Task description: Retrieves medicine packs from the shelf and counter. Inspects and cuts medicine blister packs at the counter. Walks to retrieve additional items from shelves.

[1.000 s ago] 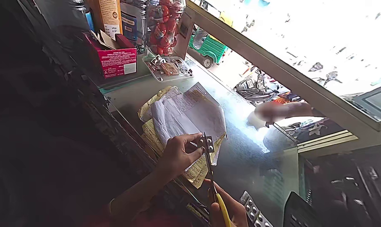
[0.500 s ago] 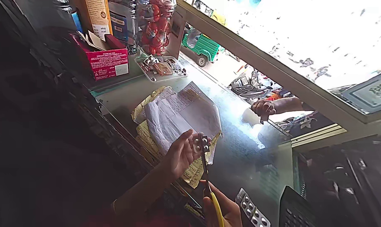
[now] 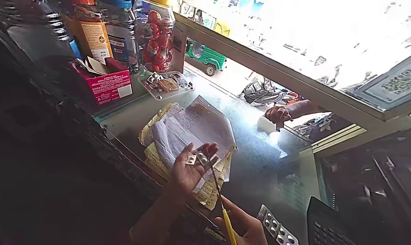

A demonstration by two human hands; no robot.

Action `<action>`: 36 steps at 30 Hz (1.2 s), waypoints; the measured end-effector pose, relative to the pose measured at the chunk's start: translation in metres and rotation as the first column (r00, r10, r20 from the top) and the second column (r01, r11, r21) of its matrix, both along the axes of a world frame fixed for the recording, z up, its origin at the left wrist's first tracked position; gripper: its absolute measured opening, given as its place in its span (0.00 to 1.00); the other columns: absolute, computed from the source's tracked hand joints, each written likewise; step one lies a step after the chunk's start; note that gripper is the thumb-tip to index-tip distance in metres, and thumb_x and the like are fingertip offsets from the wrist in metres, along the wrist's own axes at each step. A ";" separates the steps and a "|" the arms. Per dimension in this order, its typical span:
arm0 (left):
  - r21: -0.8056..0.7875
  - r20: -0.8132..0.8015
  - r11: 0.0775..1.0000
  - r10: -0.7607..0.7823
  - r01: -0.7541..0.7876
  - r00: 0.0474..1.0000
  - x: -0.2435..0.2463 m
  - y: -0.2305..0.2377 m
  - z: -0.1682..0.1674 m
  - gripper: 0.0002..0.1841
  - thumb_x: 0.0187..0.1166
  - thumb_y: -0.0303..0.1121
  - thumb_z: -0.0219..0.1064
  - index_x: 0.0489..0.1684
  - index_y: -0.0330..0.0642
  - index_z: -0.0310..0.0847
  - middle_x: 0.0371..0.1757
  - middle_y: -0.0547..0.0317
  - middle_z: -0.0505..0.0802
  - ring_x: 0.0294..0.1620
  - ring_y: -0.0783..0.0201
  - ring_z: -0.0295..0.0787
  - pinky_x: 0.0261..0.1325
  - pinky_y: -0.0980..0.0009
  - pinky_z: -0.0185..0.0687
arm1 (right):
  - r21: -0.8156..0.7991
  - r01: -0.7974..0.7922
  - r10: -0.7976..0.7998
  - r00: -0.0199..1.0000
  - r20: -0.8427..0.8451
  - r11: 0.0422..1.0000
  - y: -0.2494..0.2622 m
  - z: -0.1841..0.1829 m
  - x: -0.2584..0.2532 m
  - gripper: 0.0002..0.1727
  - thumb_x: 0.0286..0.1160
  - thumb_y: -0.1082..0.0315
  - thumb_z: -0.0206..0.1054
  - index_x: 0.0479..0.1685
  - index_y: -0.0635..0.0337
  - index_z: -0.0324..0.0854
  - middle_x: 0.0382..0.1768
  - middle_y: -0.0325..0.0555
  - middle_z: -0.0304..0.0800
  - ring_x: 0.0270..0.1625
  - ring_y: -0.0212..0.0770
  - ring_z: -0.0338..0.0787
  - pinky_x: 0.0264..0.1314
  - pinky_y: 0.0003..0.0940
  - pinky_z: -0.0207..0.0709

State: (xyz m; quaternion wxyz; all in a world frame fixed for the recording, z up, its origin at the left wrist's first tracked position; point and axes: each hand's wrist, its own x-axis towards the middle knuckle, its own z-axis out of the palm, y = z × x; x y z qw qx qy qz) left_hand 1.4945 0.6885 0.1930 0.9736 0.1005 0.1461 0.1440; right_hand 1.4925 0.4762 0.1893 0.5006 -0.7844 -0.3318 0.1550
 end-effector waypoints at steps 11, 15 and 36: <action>0.123 0.141 0.990 0.049 -0.067 0.989 -0.028 -0.005 0.017 0.26 0.90 0.32 0.34 0.63 0.25 0.78 0.61 0.37 0.92 0.66 0.46 0.91 0.70 0.57 0.86 | -0.547 0.138 0.130 0.897 0.423 0.826 0.039 0.030 0.013 0.26 0.79 0.58 0.69 0.66 0.72 0.84 0.53 0.65 0.87 0.47 0.56 0.93 0.42 0.44 0.88; 0.141 0.101 0.984 -0.127 0.112 0.987 -0.018 -0.027 0.014 0.28 0.91 0.36 0.35 0.63 0.24 0.79 0.63 0.33 0.91 0.67 0.43 0.90 0.72 0.55 0.84 | -0.067 0.388 -0.128 0.456 0.881 0.919 0.022 0.033 0.013 0.14 0.76 0.58 0.66 0.45 0.55 0.95 0.32 0.42 0.91 0.30 0.38 0.90 0.22 0.25 0.77; 0.730 0.298 0.547 -0.794 0.409 0.530 -0.016 -0.101 -0.004 0.16 0.89 0.35 0.57 0.64 0.45 0.88 0.54 0.56 0.97 0.55 0.65 0.96 0.60 0.69 0.90 | -0.234 0.801 -0.687 0.594 0.417 0.551 -0.193 0.052 0.234 0.11 0.76 0.71 0.74 0.52 0.65 0.93 0.48 0.64 0.94 0.53 0.64 0.92 0.61 0.67 0.77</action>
